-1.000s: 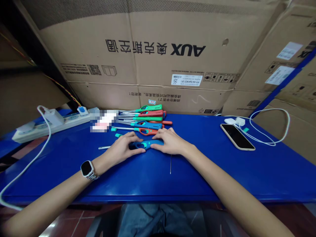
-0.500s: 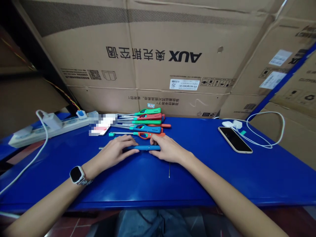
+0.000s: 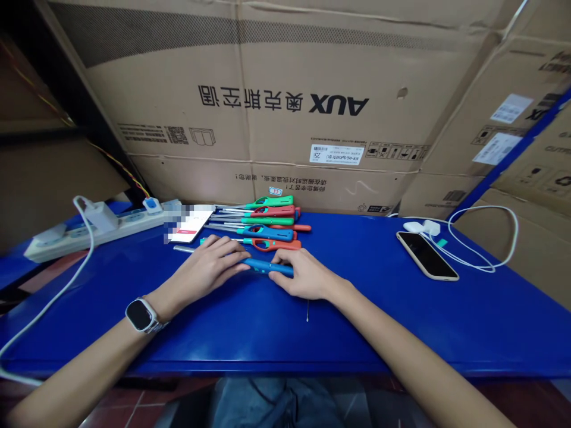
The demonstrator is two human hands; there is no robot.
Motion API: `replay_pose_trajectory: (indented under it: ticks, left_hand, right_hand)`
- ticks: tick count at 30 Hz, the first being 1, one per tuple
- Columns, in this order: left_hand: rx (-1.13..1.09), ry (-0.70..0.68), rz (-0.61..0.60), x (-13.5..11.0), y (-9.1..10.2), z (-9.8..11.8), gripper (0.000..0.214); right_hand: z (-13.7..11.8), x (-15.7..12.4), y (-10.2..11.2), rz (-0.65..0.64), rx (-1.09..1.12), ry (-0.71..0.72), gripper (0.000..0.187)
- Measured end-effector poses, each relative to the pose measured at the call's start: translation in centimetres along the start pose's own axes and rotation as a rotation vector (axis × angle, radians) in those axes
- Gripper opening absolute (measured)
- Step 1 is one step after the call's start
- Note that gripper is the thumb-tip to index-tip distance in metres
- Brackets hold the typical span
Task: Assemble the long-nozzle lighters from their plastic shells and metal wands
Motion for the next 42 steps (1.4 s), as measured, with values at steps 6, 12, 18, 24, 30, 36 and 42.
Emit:
replay_pose_trajectory:
  ticks: [6,12,18,24,30,36,42]
  left_hand:
    - [0.045,-0.017,0.111,0.9,0.3,0.5,0.025]
    - [0.051,0.15,0.506,-0.2,0.5,0.3,0.032]
    - [0.014,0.106,0.744,-1.2,1.1,0.3,0.002]
    - [0.002,0.053,0.778,-1.4,0.8,0.4,0.006]
    - [-0.005,0.046,0.853,-1.9,1.1,0.3,0.025]
    - [-0.117,0.048,0.507,-0.9,1.0,0.2,0.005]
    - [-0.202,0.018,0.103,0.1,-0.1,0.9,0.02]
  right_hand:
    - [-0.9,0.5,-0.8,-0.254,0.433,-0.125,0.03]
    - [-0.5,0.9,-1.5,-0.057,0.494,-0.232,0.039]
    - [-0.3,1.0,-1.3,0.043,0.459,-0.274,0.033]
    - [-0.2,1.0,-1.2,0.065,0.493,-0.309,0.031]
    - [-0.2,0.9,-1.1,0.017,0.443,-0.281,0.038]
    - [0.5,0.7,-1.7,0.098,0.171,-0.118,0.057]
    - [-0.3,0.1,-2.1,0.155,-0.238,-0.054,0.044]
Point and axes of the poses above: each hand's wrist, its own x-axis towards the middle knuckle, its own y-axis out of the back of the hand, z = x × y, the point moved 1 cm from there along x, towards the middle knuckle, and after that the axes turned 13 degrees about -y, right-handed, at the moved point
